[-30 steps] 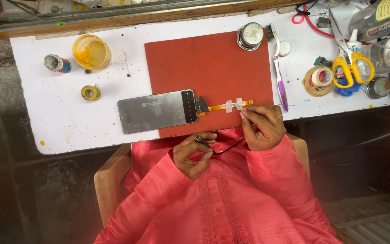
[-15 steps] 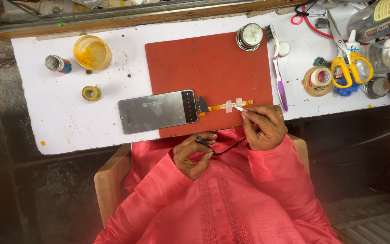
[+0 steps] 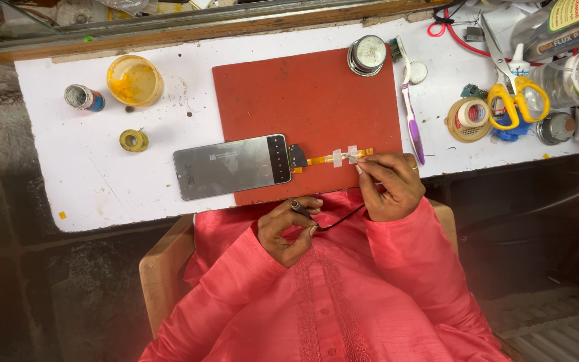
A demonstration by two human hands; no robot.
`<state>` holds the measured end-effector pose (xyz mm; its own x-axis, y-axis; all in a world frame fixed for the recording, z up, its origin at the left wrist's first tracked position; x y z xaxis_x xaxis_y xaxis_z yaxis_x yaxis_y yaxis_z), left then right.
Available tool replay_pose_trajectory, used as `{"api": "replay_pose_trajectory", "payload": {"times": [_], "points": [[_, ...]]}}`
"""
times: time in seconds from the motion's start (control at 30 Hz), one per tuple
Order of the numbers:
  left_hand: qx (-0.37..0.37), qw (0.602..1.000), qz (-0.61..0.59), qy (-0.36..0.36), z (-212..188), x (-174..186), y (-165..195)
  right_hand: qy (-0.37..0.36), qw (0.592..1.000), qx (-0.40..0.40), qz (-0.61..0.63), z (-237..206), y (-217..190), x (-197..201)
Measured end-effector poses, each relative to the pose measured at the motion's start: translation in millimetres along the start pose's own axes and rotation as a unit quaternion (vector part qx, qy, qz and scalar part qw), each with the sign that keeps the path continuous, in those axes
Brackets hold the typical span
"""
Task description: The person solders a small flex-cable connector on a work mat, holding a soldering iron in one hand and the wire in the other. They dip the iron in flux, apply it to the connector joints, and press and reposition the flex cable and connector with their fingers while working.
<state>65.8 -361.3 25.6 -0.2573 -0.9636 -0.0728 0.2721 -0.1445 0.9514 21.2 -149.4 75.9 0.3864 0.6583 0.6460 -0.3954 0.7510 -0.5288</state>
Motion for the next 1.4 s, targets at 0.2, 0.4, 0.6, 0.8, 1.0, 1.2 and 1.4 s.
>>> {"api": "replay_pose_trajectory", "payload": {"times": [0.2,0.4,0.6,0.8,1.0,1.2,1.4], "points": [[0.004,1.000,-0.004,0.011,0.1,0.9,-0.7,-0.005,0.999,0.031,0.008,2.9,-0.4,1.1],[0.019,1.000,-0.009,0.002,0.3,0.6,-0.8,0.008,1.000,-0.004,0.014,-1.4,0.7,1.3],[0.006,1.000,-0.003,0.005,0.2,1.4,-0.9,0.012,1.000,0.017,0.005,-2.3,3.1,0.2],[0.006,1.000,-0.007,0.008,-0.9,1.5,-2.9,0.018,0.999,0.024,0.011,2.2,-4.0,0.7],[0.010,1.000,-0.007,0.012,-8.1,7.6,-1.0,-0.019,0.987,-0.098,0.124,21.7,-19.0,12.5],[0.013,1.000,-0.015,0.017,-16.6,10.4,-4.6,-0.087,0.978,-0.043,0.186,73.2,-33.6,-20.7],[0.014,0.998,-0.047,0.031,-23.8,8.6,-11.9,-0.128,0.974,-0.028,0.183,130.2,-30.9,-130.9]]}}
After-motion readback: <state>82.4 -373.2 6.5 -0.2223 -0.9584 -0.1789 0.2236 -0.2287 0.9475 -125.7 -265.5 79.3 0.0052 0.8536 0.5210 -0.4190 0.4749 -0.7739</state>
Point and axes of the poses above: each hand's wrist, its own z-axis towards the middle knuckle, its own x-axis out of the back of the hand, y = z × x, the point moved 4 cm from there along z, towards the middle knuckle, and after that the axes turned 2 degrees about -z, right-handed, at the moved point
